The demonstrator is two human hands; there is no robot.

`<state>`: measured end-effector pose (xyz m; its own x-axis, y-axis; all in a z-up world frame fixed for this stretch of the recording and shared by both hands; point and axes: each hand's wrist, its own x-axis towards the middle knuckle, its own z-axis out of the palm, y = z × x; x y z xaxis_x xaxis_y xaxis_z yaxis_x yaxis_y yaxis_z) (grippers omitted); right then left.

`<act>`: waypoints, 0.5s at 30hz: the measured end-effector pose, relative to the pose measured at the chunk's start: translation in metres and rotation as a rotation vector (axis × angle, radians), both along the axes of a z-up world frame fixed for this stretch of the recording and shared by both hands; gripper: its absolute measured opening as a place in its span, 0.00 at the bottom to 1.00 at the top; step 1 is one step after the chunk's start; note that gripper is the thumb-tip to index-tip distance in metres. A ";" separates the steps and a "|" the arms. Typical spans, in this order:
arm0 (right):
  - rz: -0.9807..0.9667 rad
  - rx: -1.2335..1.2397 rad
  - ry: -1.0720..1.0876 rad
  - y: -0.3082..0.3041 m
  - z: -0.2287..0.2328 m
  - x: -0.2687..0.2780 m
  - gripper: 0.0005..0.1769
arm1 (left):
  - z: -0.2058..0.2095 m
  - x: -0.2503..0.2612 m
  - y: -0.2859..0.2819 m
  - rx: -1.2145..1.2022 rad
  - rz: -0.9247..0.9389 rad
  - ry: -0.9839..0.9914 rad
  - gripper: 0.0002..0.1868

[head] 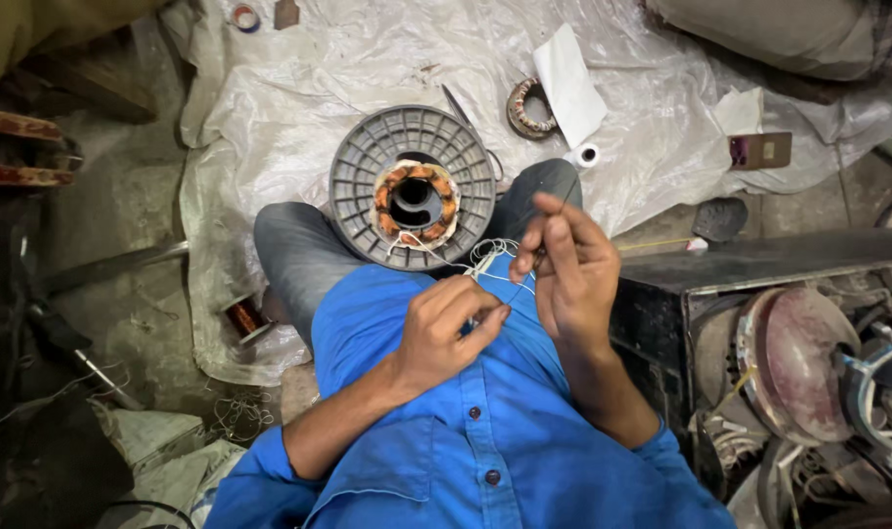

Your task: The person sits cross-legged on the floor and winds white string around the slots of a motor stator. They repeatedly pull the string through the slots and tie it to secure the copper windings.

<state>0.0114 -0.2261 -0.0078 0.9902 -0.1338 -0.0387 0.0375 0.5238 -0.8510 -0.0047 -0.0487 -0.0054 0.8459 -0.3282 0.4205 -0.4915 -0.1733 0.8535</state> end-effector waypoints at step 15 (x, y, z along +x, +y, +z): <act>0.314 -1.100 -0.531 0.023 0.035 0.012 0.09 | 0.030 0.017 0.054 0.235 0.271 -0.192 0.11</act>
<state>0.0235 -0.2027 0.0271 0.8444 0.4010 0.3553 0.5106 -0.4019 -0.7601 0.0121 0.0052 0.0246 0.8284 -0.2104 0.5192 -0.5478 -0.4982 0.6721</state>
